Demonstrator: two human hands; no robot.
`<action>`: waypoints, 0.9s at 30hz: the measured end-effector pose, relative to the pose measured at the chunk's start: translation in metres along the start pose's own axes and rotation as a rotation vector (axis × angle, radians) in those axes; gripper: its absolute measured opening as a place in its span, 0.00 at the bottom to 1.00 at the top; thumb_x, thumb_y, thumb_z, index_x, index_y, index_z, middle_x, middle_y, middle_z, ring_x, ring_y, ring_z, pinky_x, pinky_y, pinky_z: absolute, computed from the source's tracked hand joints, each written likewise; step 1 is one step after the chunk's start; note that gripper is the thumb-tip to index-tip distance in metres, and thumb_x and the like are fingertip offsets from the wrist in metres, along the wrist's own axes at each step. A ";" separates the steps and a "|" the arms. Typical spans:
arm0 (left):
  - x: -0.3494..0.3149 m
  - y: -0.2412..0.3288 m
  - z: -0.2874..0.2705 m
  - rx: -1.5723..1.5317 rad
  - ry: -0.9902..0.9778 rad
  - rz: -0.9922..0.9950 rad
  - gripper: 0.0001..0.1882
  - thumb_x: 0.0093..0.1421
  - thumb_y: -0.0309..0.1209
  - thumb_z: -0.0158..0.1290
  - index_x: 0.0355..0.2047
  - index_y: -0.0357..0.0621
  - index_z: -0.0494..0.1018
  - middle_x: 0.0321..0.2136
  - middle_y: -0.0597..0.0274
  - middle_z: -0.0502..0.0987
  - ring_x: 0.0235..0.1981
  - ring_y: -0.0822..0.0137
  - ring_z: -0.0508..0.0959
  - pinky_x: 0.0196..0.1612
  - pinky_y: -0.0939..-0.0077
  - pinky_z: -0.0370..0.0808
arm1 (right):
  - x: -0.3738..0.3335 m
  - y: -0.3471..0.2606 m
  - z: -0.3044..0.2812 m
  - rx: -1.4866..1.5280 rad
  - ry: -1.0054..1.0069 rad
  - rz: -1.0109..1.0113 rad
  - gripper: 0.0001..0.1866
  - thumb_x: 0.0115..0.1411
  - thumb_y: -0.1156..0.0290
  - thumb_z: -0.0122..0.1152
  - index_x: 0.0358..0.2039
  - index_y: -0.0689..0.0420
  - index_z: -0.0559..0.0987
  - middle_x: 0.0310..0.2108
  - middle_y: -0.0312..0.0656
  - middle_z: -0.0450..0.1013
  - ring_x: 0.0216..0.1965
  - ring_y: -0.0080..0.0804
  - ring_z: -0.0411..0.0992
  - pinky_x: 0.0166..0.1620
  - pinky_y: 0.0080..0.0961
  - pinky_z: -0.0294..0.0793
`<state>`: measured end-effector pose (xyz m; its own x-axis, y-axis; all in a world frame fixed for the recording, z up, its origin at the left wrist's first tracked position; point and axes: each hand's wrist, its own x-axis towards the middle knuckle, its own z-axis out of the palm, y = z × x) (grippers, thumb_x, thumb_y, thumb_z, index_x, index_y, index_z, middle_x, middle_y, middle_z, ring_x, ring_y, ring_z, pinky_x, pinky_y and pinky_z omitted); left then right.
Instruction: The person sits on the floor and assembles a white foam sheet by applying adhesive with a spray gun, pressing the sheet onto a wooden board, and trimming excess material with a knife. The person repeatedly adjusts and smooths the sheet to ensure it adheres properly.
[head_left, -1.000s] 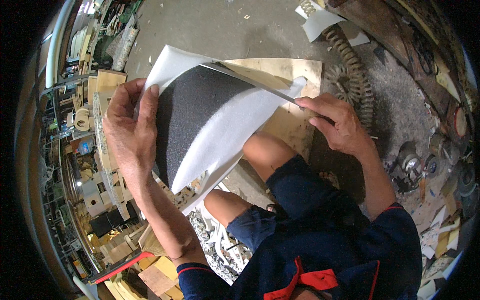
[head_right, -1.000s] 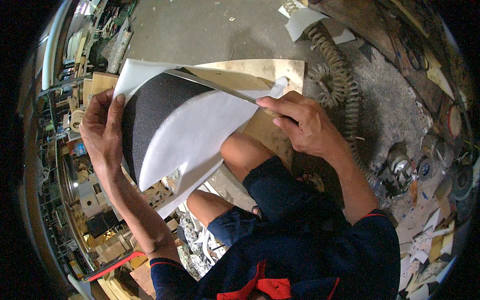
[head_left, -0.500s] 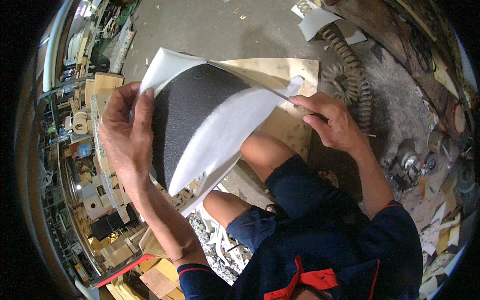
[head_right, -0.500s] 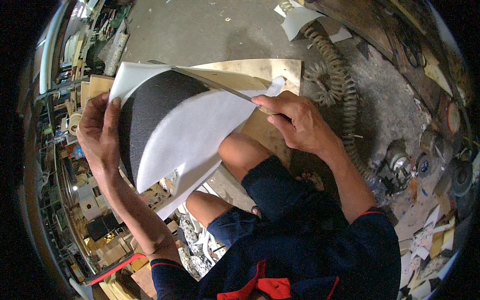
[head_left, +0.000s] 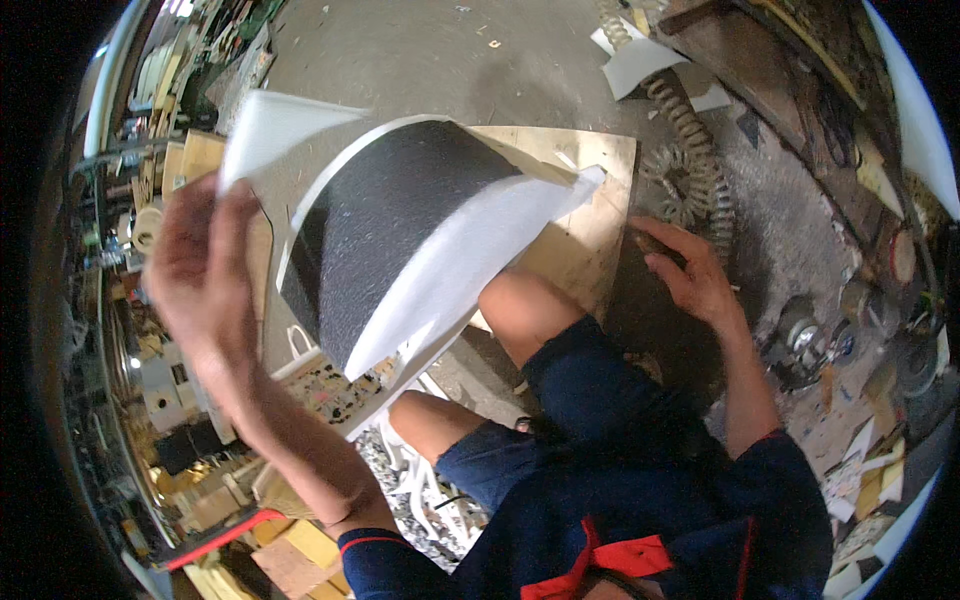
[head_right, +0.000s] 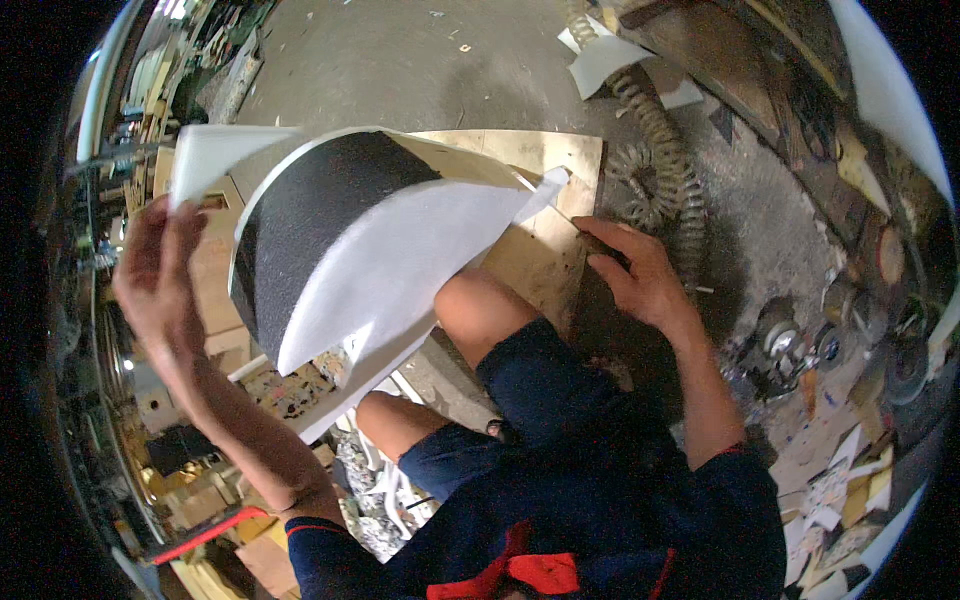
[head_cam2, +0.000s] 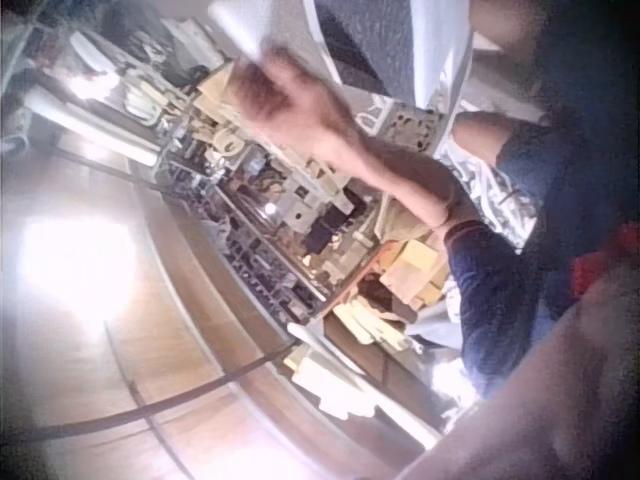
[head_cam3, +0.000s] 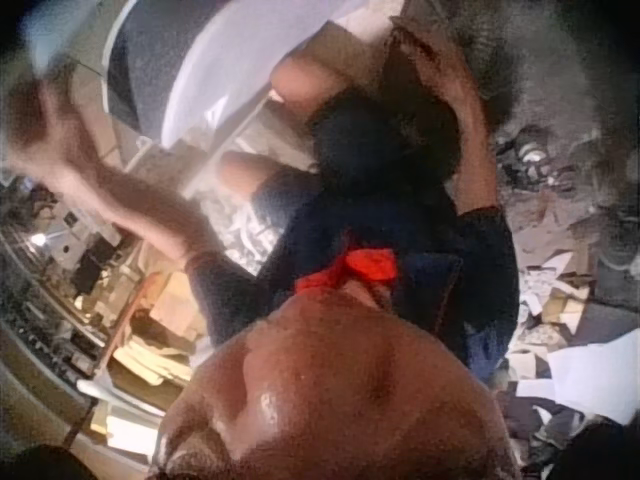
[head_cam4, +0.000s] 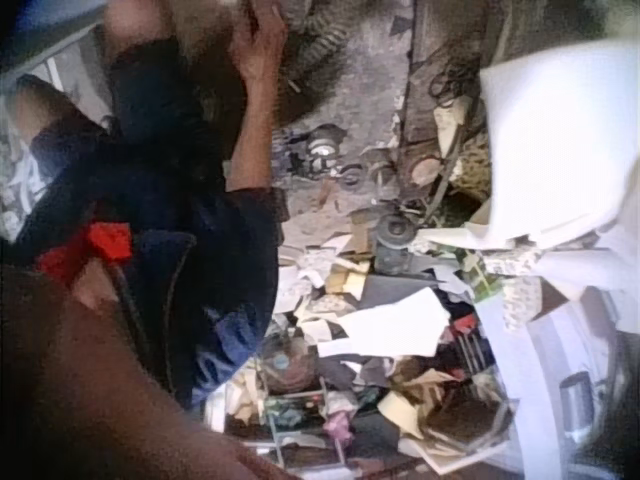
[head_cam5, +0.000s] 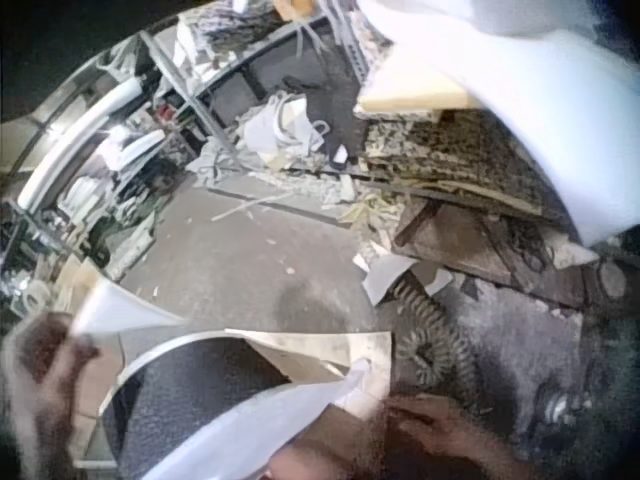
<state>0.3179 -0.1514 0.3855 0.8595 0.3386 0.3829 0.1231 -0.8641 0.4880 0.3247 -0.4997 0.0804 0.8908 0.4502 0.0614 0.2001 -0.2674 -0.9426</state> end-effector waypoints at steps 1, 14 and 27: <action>0.001 -0.004 -0.021 -0.013 0.055 0.048 0.12 0.66 0.31 0.61 0.44 0.35 0.80 0.37 0.57 0.84 0.38 0.69 0.82 0.46 0.73 0.78 | -0.003 -0.001 -0.003 0.014 0.009 0.080 0.27 0.62 0.78 0.59 0.64 0.54 0.74 0.51 0.48 0.78 0.44 0.35 0.78 0.51 0.31 0.77; -0.234 -0.275 -0.271 0.511 0.921 -0.487 0.38 0.64 0.51 0.60 0.60 0.28 0.68 0.50 0.41 0.78 0.50 0.57 0.79 0.53 0.62 0.75 | -0.033 -0.183 0.055 0.639 0.073 -0.089 0.26 0.71 0.66 0.51 0.64 0.67 0.63 0.42 0.49 0.75 0.32 0.35 0.76 0.36 0.32 0.82; -0.248 -0.354 -0.055 -1.174 0.155 -0.233 0.57 0.62 0.78 0.26 0.56 0.32 0.75 0.49 0.57 0.81 0.50 0.63 0.77 0.57 0.64 0.69 | -0.015 -0.315 0.271 0.515 -0.198 -0.123 0.15 0.74 0.68 0.44 0.56 0.62 0.68 0.38 0.43 0.74 0.29 0.26 0.76 0.28 0.22 0.79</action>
<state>0.0336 0.0908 0.1607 0.7978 0.5523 0.2417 -0.3281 0.0615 0.9426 0.1375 -0.1917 0.2880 0.7701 0.6163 0.1646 0.0280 0.2251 -0.9739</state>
